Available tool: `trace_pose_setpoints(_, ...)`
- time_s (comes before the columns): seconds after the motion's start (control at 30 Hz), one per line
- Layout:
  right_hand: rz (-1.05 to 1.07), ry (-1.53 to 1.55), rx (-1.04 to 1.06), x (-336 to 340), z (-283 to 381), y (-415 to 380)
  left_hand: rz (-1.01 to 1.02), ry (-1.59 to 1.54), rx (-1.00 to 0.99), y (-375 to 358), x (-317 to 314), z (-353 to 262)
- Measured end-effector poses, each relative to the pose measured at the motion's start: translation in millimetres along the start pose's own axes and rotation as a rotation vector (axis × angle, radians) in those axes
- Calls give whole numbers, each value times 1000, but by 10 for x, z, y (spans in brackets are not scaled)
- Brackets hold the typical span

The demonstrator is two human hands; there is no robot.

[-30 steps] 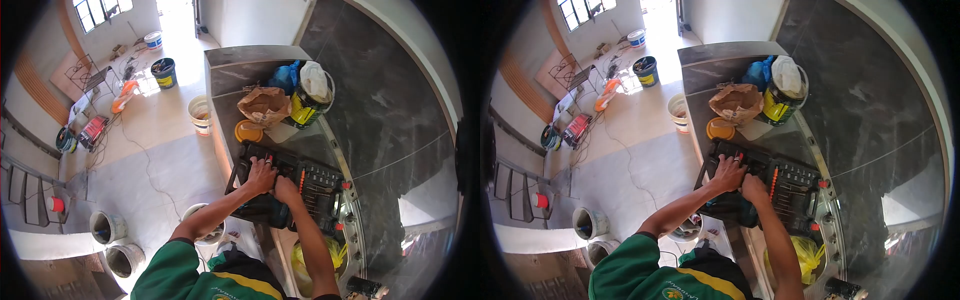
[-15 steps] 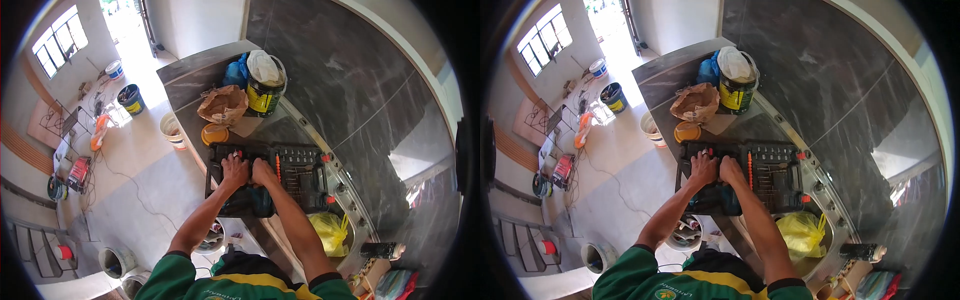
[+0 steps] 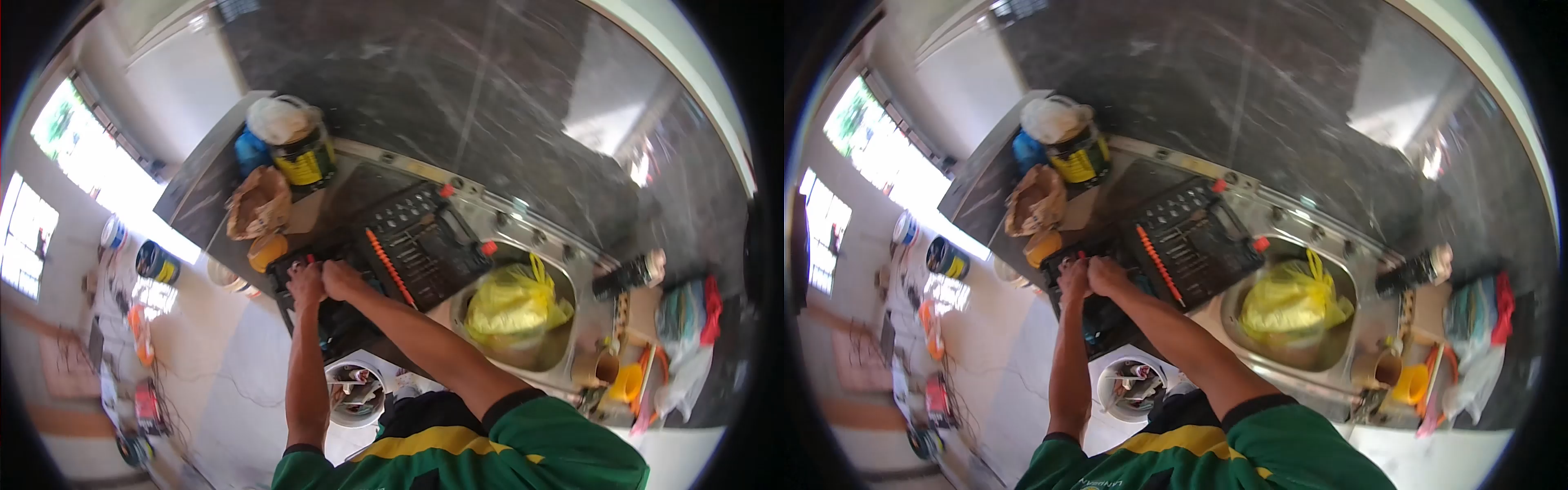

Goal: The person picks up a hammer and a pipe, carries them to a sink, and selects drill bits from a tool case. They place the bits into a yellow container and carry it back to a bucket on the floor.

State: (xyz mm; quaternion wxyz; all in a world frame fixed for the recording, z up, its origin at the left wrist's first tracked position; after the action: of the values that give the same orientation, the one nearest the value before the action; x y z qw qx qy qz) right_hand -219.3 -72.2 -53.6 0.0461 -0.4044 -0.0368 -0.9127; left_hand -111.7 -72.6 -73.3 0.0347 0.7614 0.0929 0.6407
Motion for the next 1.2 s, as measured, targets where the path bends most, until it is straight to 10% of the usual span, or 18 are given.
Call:
trace_pose_setpoints(0.23,-129,-114,124,-339,-46,-22,-100,-32,-302,122,-391,364)
trace_pose_setpoints(0.57,-417,268,-243,-782,-156,2,-121,-170,-405,181,-382,519)
trace_pose_setpoints(0.67,-129,-5,15,-430,-14,-168,-110,-142,-327,73,-243,314)
trace_pose_setpoints(0.8,-441,184,29,-780,-241,-38,-119,-144,-488,369,-335,471)
trace_pose_setpoints(0.87,-447,125,84,-641,-210,-124,108,-70,-589,395,-339,354)
trace_pose_setpoints(1.13,-138,686,298,1107,-299,-1287,-55,-98,-625,302,-364,355)
trace_pose_setpoints(1.2,-167,328,154,1413,-693,-1840,-178,66,-699,223,-479,352)
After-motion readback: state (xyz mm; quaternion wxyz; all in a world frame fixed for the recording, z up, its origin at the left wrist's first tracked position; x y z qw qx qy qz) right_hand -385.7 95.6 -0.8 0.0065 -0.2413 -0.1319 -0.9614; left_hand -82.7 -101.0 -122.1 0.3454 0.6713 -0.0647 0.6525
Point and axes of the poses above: each hand's wrist, its own y-axis towards the middle knuckle, its own x-axis out of the back of the hand, z = x × y, the point moved 4 cm from there along y, towards the middle knuckle, and after that the axes turned 13 degrees about -z, right-handed, at the moved point
